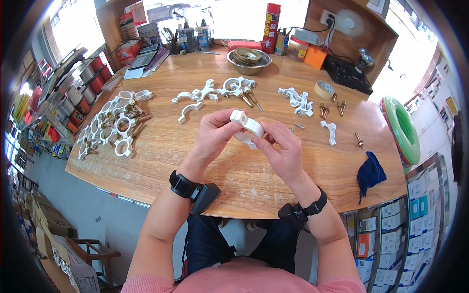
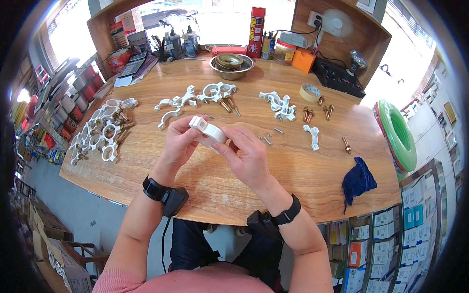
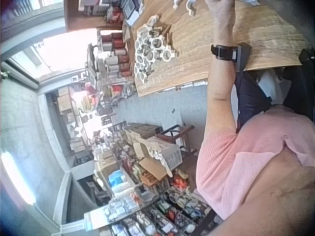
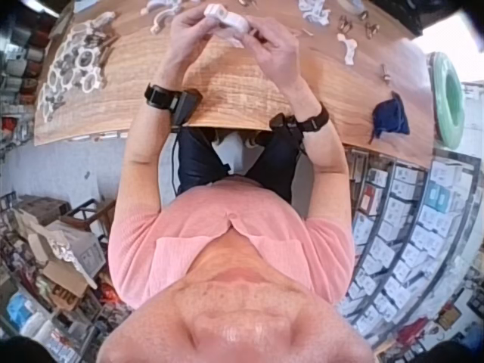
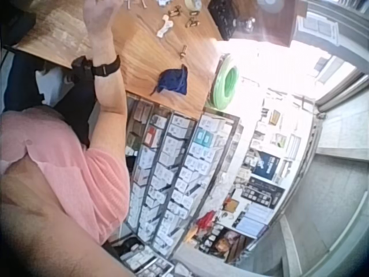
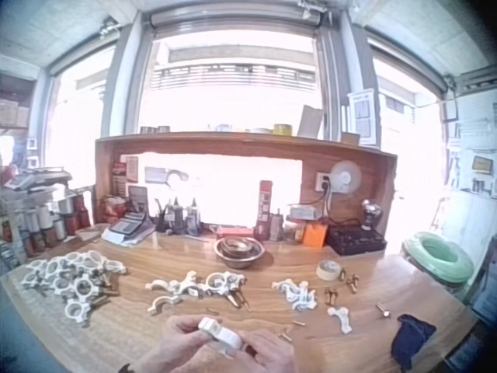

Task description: The person sits at a desk and assembles plastic pipe clamps by inserting a metal bolt through the clamp halves and threading a nut onto it by hand. They repeat this process for several clamps, placing each finished assembly on the desk.

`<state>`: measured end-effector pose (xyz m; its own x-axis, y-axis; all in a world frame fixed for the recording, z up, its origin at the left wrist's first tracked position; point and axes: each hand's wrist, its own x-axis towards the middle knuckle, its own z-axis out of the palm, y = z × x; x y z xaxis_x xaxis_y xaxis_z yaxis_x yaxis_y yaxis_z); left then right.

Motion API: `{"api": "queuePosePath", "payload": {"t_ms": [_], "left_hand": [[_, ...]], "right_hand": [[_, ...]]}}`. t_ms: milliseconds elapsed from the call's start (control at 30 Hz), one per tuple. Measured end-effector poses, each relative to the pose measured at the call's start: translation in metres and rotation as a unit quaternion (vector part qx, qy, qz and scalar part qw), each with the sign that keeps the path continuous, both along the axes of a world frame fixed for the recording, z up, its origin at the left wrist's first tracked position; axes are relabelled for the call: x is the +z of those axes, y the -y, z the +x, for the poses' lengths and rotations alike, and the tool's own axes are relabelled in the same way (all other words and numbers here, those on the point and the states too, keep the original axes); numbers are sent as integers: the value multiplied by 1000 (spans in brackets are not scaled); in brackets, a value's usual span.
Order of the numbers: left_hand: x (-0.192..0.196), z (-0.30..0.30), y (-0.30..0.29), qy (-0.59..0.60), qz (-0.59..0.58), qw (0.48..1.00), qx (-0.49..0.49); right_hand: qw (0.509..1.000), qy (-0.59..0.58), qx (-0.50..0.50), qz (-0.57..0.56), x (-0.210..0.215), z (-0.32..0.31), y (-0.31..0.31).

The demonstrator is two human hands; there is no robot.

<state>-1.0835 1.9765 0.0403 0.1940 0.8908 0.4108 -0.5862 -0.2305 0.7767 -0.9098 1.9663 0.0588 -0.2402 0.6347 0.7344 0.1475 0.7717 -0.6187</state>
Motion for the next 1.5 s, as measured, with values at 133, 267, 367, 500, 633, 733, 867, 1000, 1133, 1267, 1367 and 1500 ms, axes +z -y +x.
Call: {"api": "queuePosePath", "payload": {"t_ms": [133,267,367,500,633,733,867,1000,1133,1267,1367,1500], "left_hand": [[0,0,-1,9,-4,1000,-8],[0,0,0,3,-8,1000,-5],[0,1,0,10,-6,1000,-8],[-3,1,-2,15,-10,1000,-6],[-2,2,-3,22,-16,1000,-5],[-1,3,-2,21,-16,1000,-5],[-3,-1,-2,9,-20,1000,-3],[-1,3,0,-22,-12,999,22],[-2,3,1,-3,-26,1000,11],[-3,-4,-4,33,-27,999,-4],[4,-3,-4,63,-15,998,8],[1,-4,-5,70,-31,997,9]], "right_hand": [[1000,6,-1,2,0,1,0],[1000,5,0,-1,1,-1,1],[1000,5,-2,-4,-1,0,0],[1000,4,-4,0,0,-1,1],[1000,10,-7,9,0,-1,0],[1000,4,-7,13,0,0,0],[1000,11,-8,10,-2,-3,0],[1000,9,-5,2,-2,-1,1],[1000,20,9,-7,1,4,0],[986,-69,-49,-143,20,37,-21],[968,32,-145,-204,27,69,-43],[909,294,-213,-203,6,79,-60]]}}
